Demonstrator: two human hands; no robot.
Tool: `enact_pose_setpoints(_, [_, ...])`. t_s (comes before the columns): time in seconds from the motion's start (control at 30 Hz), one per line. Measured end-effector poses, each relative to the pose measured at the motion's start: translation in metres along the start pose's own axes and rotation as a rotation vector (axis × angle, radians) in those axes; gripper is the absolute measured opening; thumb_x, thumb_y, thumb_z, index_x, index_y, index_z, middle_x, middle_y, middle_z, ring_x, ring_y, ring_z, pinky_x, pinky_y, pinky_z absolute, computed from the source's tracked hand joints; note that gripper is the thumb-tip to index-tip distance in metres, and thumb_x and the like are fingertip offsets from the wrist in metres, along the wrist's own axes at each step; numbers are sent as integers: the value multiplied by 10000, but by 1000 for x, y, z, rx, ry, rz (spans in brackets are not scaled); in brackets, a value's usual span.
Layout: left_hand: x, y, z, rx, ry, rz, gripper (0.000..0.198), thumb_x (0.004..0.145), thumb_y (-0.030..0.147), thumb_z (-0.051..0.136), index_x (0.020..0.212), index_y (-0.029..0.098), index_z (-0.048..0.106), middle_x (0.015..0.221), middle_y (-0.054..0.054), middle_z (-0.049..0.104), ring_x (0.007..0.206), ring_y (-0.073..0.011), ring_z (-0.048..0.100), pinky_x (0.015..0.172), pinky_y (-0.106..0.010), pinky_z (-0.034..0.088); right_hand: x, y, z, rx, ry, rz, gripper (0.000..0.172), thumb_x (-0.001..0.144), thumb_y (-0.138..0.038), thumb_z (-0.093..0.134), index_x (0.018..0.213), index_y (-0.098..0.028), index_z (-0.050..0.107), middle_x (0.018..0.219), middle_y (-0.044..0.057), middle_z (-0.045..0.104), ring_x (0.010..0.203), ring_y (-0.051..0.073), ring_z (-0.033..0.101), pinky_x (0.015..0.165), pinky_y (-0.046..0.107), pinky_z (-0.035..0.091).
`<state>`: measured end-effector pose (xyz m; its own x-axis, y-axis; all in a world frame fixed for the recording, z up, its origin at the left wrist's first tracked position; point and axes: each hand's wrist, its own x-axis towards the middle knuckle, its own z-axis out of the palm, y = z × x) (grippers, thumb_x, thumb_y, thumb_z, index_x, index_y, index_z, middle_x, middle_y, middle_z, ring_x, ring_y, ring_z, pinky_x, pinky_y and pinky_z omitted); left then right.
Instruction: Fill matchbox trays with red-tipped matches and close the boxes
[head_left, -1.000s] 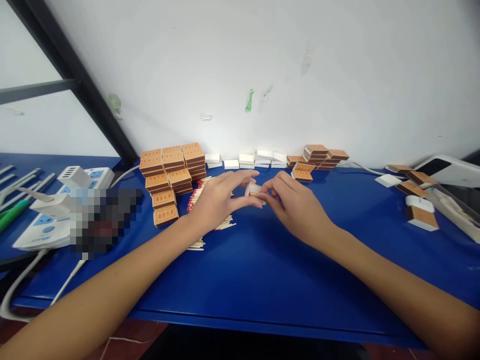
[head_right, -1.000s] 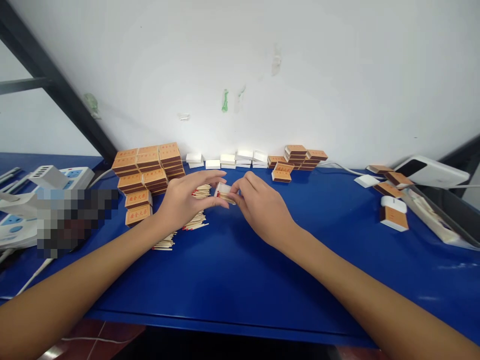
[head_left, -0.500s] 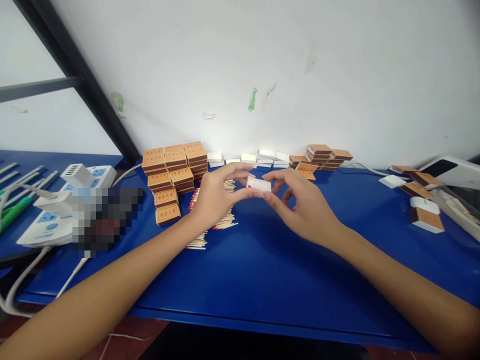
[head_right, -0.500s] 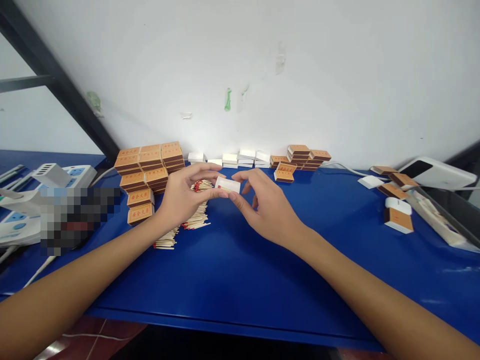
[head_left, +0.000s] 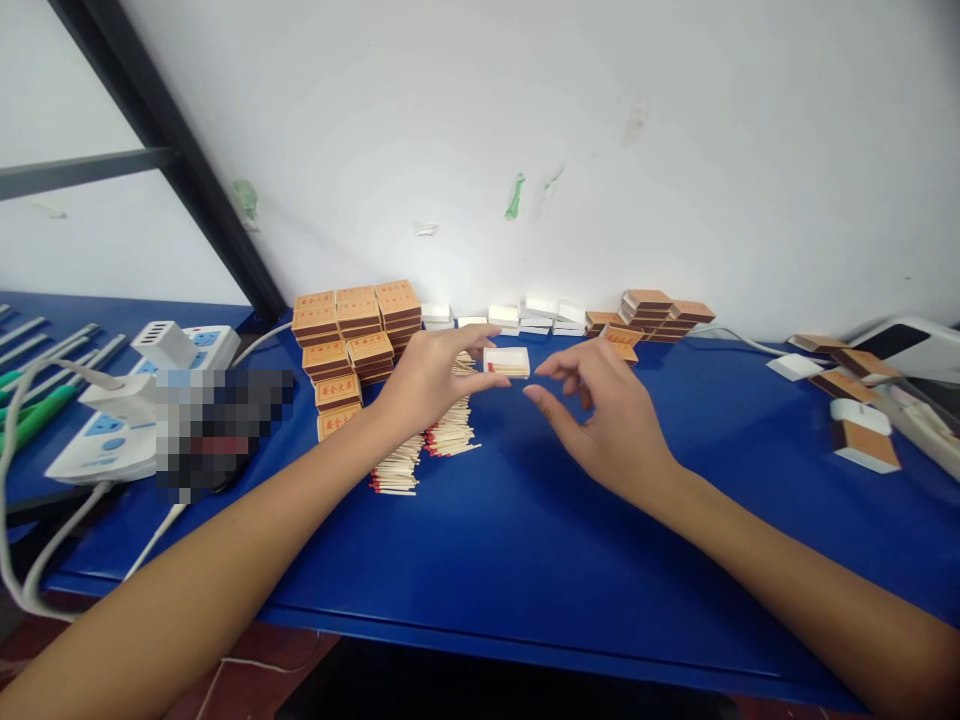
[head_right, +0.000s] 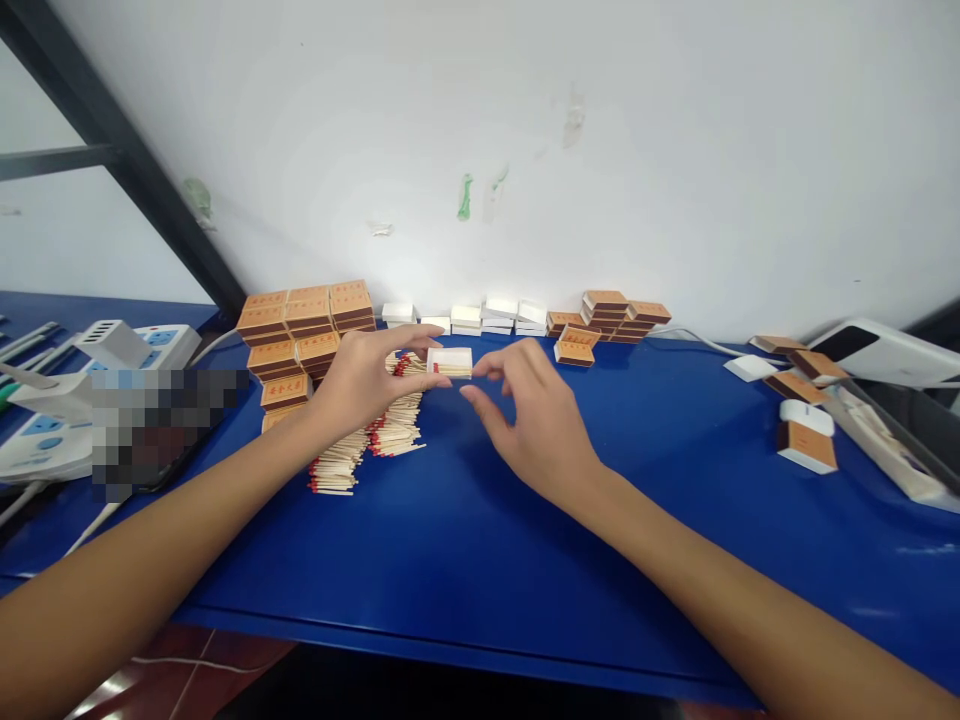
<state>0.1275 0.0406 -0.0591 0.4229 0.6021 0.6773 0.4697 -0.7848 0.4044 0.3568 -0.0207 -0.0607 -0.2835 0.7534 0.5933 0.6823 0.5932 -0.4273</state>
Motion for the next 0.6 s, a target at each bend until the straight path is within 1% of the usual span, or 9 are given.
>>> enact_pose_setpoints(0.03, [0,-4,0,40,15,15,529,777,381,896,1236,205,699,1051,-61,805,953,-224,782,859,-333,605,-1,-4,2,31,-70,1,72,997,-292,629,1027,-230,650,953,51,618,780,178,591,712,330,511])
enact_pose_setpoints(0.07, [0,-7,0,71,27,29,518,781,378,893,1228,201,698,1038,-60,805,934,-220,782,838,-326,605,-3,-8,5,73,-167,-1,52,994,-272,636,989,-231,667,915,35,607,761,165,583,709,318,506])
enact_pose_setpoints(0.13, [0,-13,1,115,33,47,499,791,377,885,1215,192,697,1014,-62,804,907,-213,780,804,-315,601,-6,-13,12,147,-362,-15,44,988,-243,649,983,-230,690,908,24,602,787,158,591,726,304,504])
enact_pose_setpoints(0.17, [0,-14,1,129,29,53,499,794,380,882,1215,187,695,1005,-64,804,899,-211,779,792,-311,598,-7,-14,16,167,-424,-25,47,987,-237,653,1007,-227,694,929,26,607,826,163,600,751,307,506])
enact_pose_setpoints(0.2, [0,-15,1,140,21,56,505,795,383,881,1218,184,691,999,-66,802,895,-210,777,785,-309,596,-8,-15,21,177,-458,-38,60,989,-237,652,1032,-224,692,952,32,611,869,171,605,780,314,508])
enact_pose_setpoints(0.27, [0,-14,2,155,4,54,520,792,379,883,1230,184,682,994,-65,800,893,-209,772,784,-308,591,-9,-14,28,188,-477,-62,65,1001,-238,635,1040,-218,683,980,43,617,924,184,600,821,330,506])
enact_pose_setpoints(0.37, [0,-13,2,171,-5,47,521,793,363,885,1240,196,675,988,-57,796,890,-206,768,796,-311,585,-8,-13,35,193,-480,-92,73,1014,-218,603,973,-209,662,957,43,617,912,189,576,825,340,495])
enact_pose_setpoints(0.5, [-1,-12,3,170,-9,51,532,792,371,884,1248,198,673,997,-62,797,890,-206,768,798,-305,582,-7,-14,37,152,-491,-141,105,1024,-181,567,935,-198,621,927,37,604,894,190,549,817,339,479])
enact_pose_setpoints(0.6, [-1,-13,4,161,-17,47,536,794,366,884,1256,200,671,1009,-62,798,896,-203,768,809,-302,582,-9,-16,36,129,-478,-175,91,1040,-193,547,975,-193,611,965,49,601,913,193,549,823,341,482])
